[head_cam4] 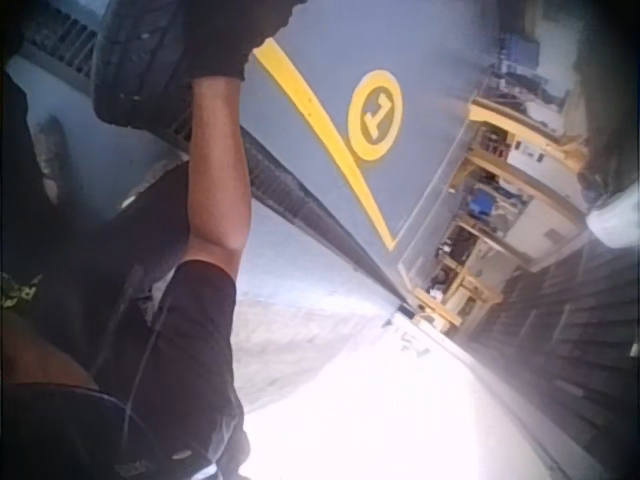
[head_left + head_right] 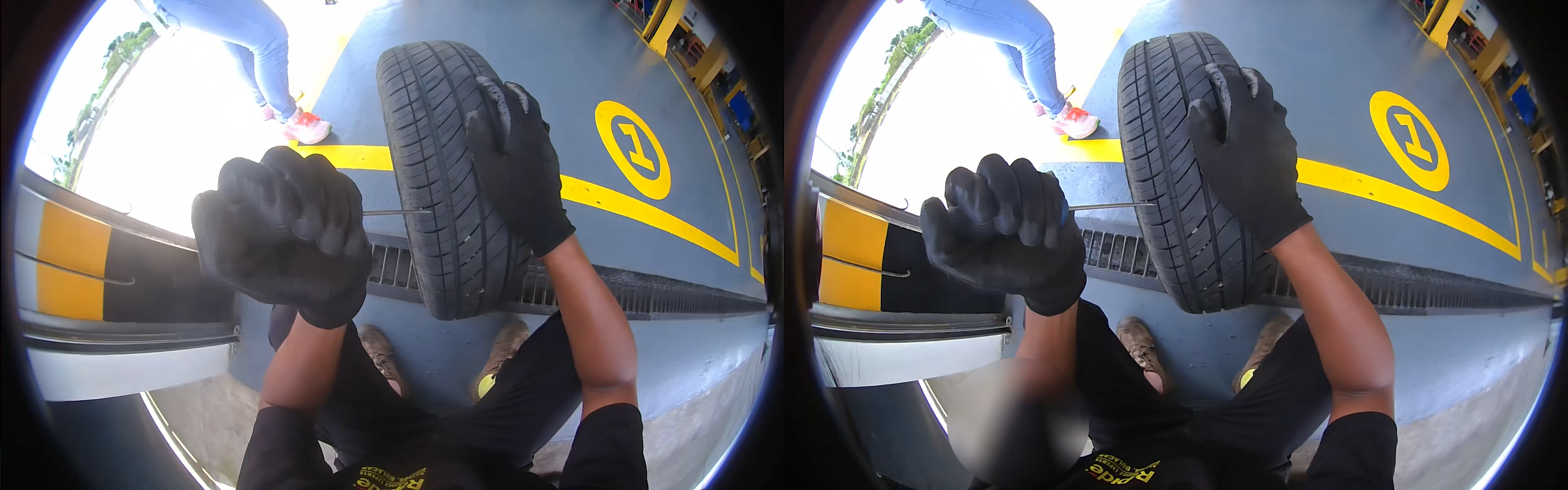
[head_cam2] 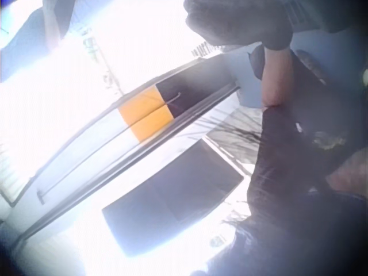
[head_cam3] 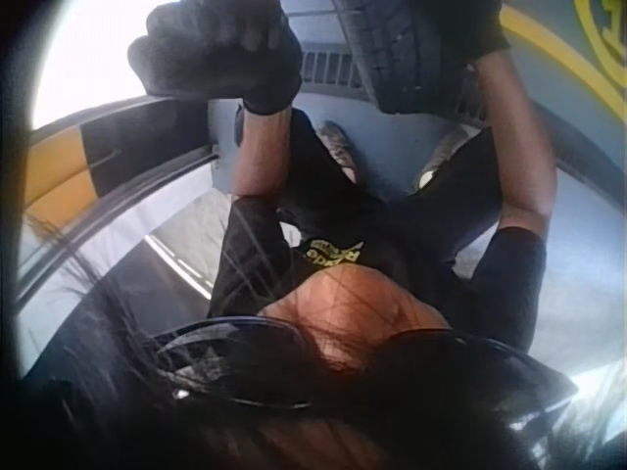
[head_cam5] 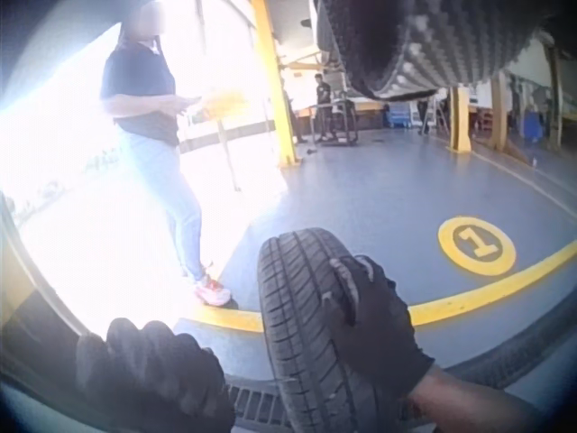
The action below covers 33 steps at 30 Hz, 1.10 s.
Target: The person sits on the floor and uses a screwdriver to probe and widen a puncture in a car tire. They repeatedly insert and twist the tool in the same area while rotating the tire to access different angles. A second person briefly approaches with a container, but the primary action remains focused on the tire puncture.
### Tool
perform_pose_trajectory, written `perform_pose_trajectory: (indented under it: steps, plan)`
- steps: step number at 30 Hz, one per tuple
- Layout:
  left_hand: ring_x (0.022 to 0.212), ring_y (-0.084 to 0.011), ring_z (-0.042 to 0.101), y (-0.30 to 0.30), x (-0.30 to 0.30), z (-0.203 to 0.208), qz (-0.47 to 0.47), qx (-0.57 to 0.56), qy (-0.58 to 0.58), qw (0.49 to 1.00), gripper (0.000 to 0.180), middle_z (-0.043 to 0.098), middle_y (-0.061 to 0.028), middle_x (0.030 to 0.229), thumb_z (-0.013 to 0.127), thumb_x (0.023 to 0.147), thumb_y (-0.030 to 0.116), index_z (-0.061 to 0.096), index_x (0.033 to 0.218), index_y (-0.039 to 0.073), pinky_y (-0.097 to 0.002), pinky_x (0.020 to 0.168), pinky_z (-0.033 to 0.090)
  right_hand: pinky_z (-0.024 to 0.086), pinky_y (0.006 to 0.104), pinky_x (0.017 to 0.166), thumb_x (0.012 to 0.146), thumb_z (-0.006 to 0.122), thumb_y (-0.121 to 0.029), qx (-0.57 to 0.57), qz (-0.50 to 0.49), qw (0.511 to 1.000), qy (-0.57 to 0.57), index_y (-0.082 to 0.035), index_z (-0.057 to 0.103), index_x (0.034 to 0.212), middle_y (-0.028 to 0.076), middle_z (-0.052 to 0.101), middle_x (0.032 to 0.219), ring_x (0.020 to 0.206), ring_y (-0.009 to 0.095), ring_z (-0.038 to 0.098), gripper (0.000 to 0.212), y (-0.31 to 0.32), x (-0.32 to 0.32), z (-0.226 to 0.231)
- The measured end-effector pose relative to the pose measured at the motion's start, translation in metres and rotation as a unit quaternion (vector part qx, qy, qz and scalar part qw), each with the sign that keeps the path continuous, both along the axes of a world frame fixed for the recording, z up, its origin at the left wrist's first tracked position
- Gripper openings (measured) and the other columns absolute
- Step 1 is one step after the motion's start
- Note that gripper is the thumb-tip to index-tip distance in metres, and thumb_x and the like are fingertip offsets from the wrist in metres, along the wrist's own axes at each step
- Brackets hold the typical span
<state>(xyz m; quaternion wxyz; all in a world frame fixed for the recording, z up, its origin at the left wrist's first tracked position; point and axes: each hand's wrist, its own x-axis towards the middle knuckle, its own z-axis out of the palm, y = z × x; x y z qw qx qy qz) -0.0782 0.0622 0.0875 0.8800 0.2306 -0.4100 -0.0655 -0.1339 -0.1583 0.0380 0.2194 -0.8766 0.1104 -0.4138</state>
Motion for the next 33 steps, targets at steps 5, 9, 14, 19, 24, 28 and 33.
perform_pose_trajectory:
  steps: [5,9,14,19,24,28,33]
  plan:
    - [0.042,-0.0132,0.033,0.002,0.011,-0.007,0.050,-0.018,0.109,0.993,0.050,0.040,-0.0022,0.058,0.040,0.106,0.044,0.064,0.083,0.007,-0.0277,0.035,0.030,0.055,0.0536,0.094,0.095,0.064,-0.031,-0.006,-0.018,0.999,0.027,-0.010,0.055,0.139,0.023,0.056,0.136,0.112,0.046,0.064,0.048,0.003,0.000,0.002]
    - [0.041,-0.0118,0.032,-0.004,0.019,-0.007,0.120,-0.009,0.231,0.966,0.045,0.038,0.0003,0.056,0.047,0.104,0.043,0.062,0.076,0.010,-0.0266,0.035,0.027,0.054,0.0539,0.094,0.096,0.063,-0.032,-0.007,-0.011,1.000,0.024,-0.010,0.056,0.139,0.023,0.055,0.137,0.113,0.046,0.063,0.048,0.001,0.000,0.001]
    - [0.040,-0.0111,0.031,-0.002,0.024,-0.007,0.126,-0.001,0.253,0.959,0.046,0.035,0.0018,0.054,0.049,0.103,0.041,0.060,0.069,0.012,-0.0267,0.034,0.025,0.054,0.0544,0.096,0.097,0.063,-0.031,-0.002,-0.010,0.999,0.033,-0.010,0.056,0.139,0.023,0.054,0.139,0.116,0.047,0.062,0.048,0.005,0.002,0.000]
    - [0.039,-0.0122,0.031,-0.002,0.026,-0.008,0.123,-0.022,0.245,0.961,0.047,0.037,0.0003,0.054,0.047,0.104,0.041,0.062,0.071,0.011,-0.0267,0.034,0.025,0.053,0.0542,0.097,0.096,0.064,-0.032,0.014,-0.005,0.999,0.036,-0.010,0.056,0.139,0.023,0.053,0.140,0.118,0.047,0.061,0.049,0.004,-0.002,0.002]
    - [0.043,-0.0119,0.033,-0.002,0.009,0.001,0.160,0.026,0.208,0.965,0.049,0.044,-0.0026,0.060,0.034,0.107,0.044,0.053,0.077,0.010,-0.0255,0.037,0.030,0.052,0.0528,0.097,0.095,0.065,-0.031,0.006,-0.003,1.000,0.027,-0.010,0.056,0.139,0.023,0.056,0.137,0.119,0.045,0.060,0.050,0.002,0.001,0.000]
    - [0.038,-0.0122,0.033,-0.005,-0.005,0.002,0.161,0.009,0.063,0.985,0.055,0.050,-0.0066,0.058,0.035,0.110,0.040,0.062,0.079,0.004,-0.0245,0.031,0.031,0.051,0.0515,0.099,0.095,0.066,-0.030,0.017,0.004,1.000,0.021,-0.009,0.057,0.139,0.022,0.058,0.134,0.119,0.042,0.061,0.049,0.004,0.002,0.001]
    - [0.038,-0.0126,0.034,-0.002,-0.008,-0.003,0.224,0.045,-0.049,0.972,0.060,0.050,-0.0087,0.061,0.029,0.111,0.043,0.063,0.084,0.001,-0.0248,0.032,0.031,0.050,0.0515,0.099,0.094,0.066,-0.028,-0.011,0.016,1.000,0.004,-0.008,0.057,0.138,0.022,0.058,0.133,0.119,0.042,0.061,0.049,-0.001,0.003,-0.002]
